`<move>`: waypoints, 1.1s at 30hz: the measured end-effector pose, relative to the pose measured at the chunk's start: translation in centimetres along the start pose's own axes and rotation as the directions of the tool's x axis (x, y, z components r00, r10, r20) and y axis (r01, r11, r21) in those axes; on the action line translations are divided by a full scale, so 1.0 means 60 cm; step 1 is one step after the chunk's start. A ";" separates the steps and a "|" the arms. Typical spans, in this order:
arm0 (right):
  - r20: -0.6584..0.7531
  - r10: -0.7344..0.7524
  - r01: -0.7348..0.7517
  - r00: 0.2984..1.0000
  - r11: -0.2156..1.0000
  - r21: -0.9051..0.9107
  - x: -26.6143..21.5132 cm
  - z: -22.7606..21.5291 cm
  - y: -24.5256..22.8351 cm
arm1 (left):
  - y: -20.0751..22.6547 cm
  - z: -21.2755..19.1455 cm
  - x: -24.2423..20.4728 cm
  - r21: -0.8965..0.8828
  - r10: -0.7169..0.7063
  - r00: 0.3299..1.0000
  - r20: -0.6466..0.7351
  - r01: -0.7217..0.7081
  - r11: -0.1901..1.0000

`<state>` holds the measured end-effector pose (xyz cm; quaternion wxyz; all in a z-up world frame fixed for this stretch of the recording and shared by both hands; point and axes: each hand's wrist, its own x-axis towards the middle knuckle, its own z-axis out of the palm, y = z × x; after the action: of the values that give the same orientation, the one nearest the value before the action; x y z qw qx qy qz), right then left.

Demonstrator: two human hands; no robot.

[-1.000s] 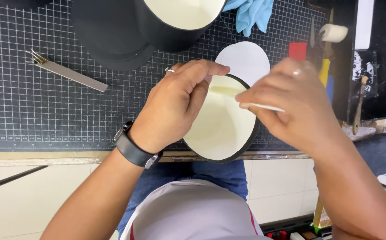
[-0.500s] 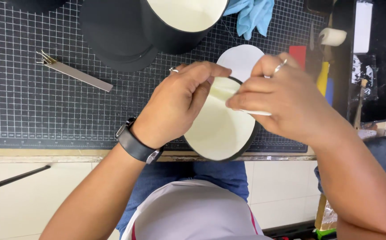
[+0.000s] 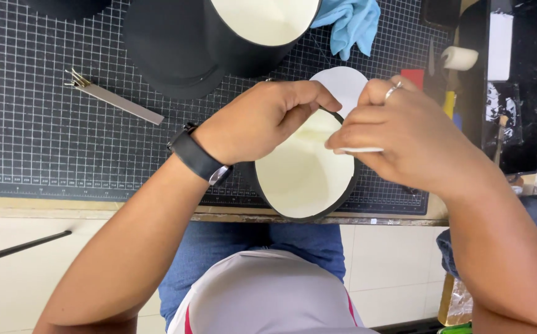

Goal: Assembling cylindrical containers by cleaning the base, applying glue to the rim, and fitting it into the tube

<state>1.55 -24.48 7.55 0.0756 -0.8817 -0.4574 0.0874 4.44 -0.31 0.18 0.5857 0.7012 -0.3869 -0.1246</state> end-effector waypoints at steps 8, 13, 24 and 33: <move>-0.086 -0.028 0.016 0.996 0.990 -0.139 -0.003 0.018 -0.008 | -0.002 0.002 -0.002 -0.013 -0.021 1.000 0.019 0.021 1.000; -0.114 -0.014 0.004 0.993 0.996 -0.084 0.005 0.013 -0.008 | 0.002 0.002 -0.002 -0.025 -0.044 0.999 0.028 0.045 0.999; -0.125 -0.023 0.002 0.992 0.986 -0.167 0.008 0.013 -0.018 | 0.001 -0.002 0.001 -0.021 -0.050 0.997 0.051 0.051 0.998; -0.151 -0.022 -0.006 0.988 0.983 -0.186 0.011 0.017 -0.024 | 0.005 -0.004 0.002 0.005 -0.058 0.997 0.042 0.058 0.998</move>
<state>0.54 -23.08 6.79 0.0281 -0.8872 -0.4599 -0.0238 4.55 -0.24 0.57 0.5721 0.7105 -0.3789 -0.1558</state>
